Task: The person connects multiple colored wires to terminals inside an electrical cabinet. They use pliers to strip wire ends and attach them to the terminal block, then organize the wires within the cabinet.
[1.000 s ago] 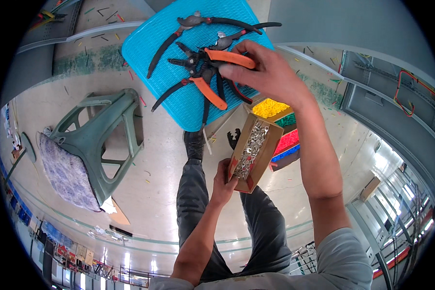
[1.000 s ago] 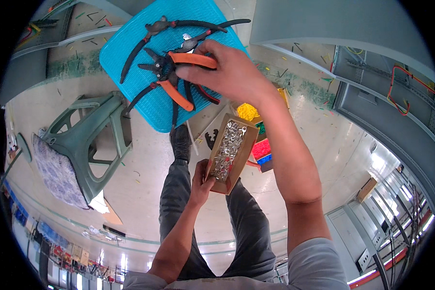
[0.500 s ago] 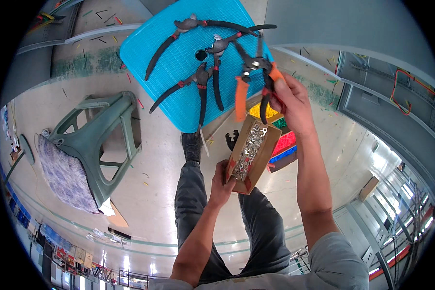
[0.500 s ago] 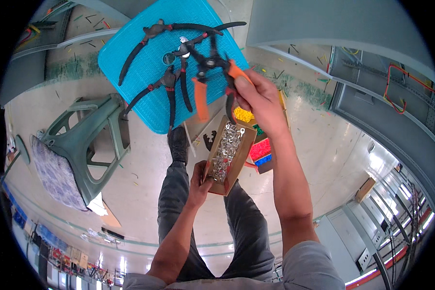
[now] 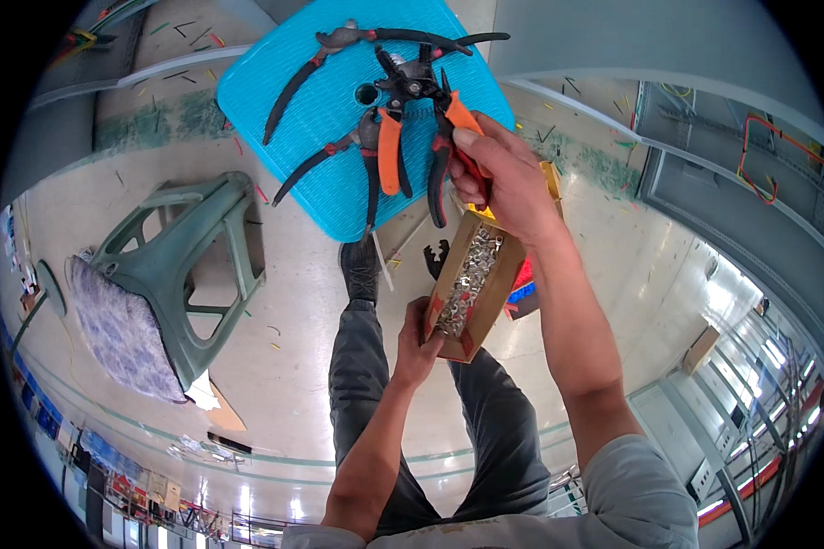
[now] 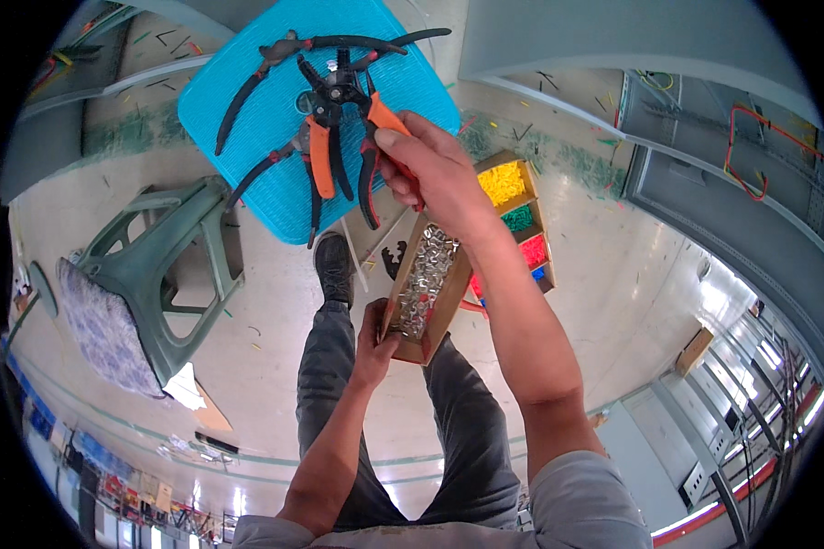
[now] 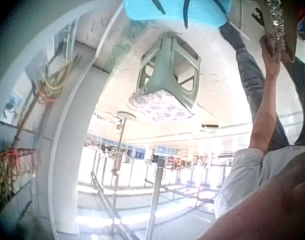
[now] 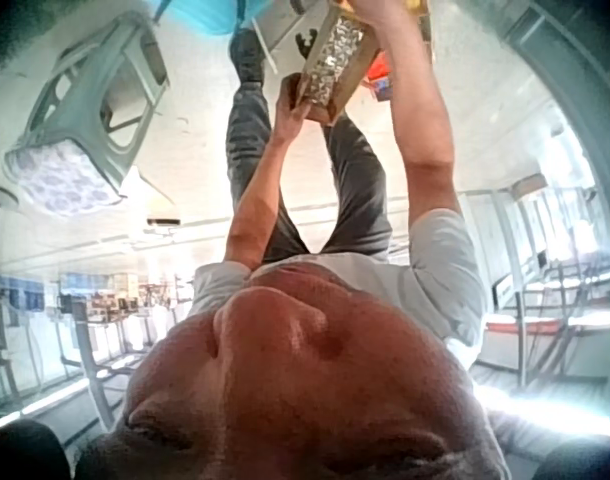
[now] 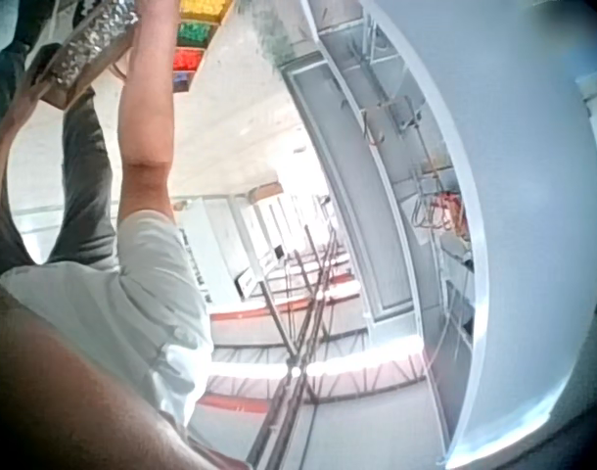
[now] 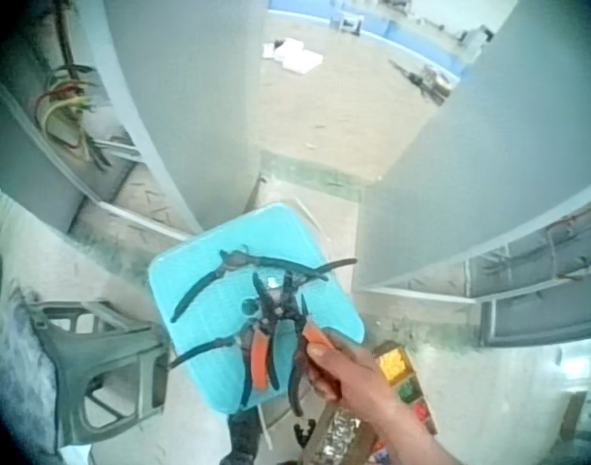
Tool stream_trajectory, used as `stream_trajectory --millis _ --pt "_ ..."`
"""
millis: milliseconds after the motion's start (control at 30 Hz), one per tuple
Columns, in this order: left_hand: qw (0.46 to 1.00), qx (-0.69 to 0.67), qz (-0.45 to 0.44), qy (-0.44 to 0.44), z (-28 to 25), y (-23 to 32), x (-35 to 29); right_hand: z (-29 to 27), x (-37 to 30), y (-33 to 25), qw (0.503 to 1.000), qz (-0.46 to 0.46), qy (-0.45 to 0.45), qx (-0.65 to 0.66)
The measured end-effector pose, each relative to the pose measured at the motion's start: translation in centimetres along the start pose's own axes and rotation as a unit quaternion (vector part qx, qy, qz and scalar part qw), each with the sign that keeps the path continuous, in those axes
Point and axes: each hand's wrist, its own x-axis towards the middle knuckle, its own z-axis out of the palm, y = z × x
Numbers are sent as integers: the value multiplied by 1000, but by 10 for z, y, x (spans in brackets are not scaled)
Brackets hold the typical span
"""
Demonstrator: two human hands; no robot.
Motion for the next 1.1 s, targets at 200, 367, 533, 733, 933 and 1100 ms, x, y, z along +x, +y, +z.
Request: stream_trajectory --millis 200,367,533,733,933,1100 --pt "1000 7 9 1 -2 -1 -4 18 20 9 963 -51 72 -256" --pt "1000 -13 21 -1 -3 -5 -7 35 25 10 787 -100 90 -602" --pt "999 -14 30 -5 -3 0 -5 45 30 18 743 -135 150 -638" --pt "1000 -22 11 6 -1 0 -9 46 23 9 752 -115 155 -631" --pt "1000 14 7 10 -3 -4 -10 38 13 5 788 -83 166 -587" --pt "999 -17 36 -20 0 -9 -13 16 23 4 805 -72 110 -578"
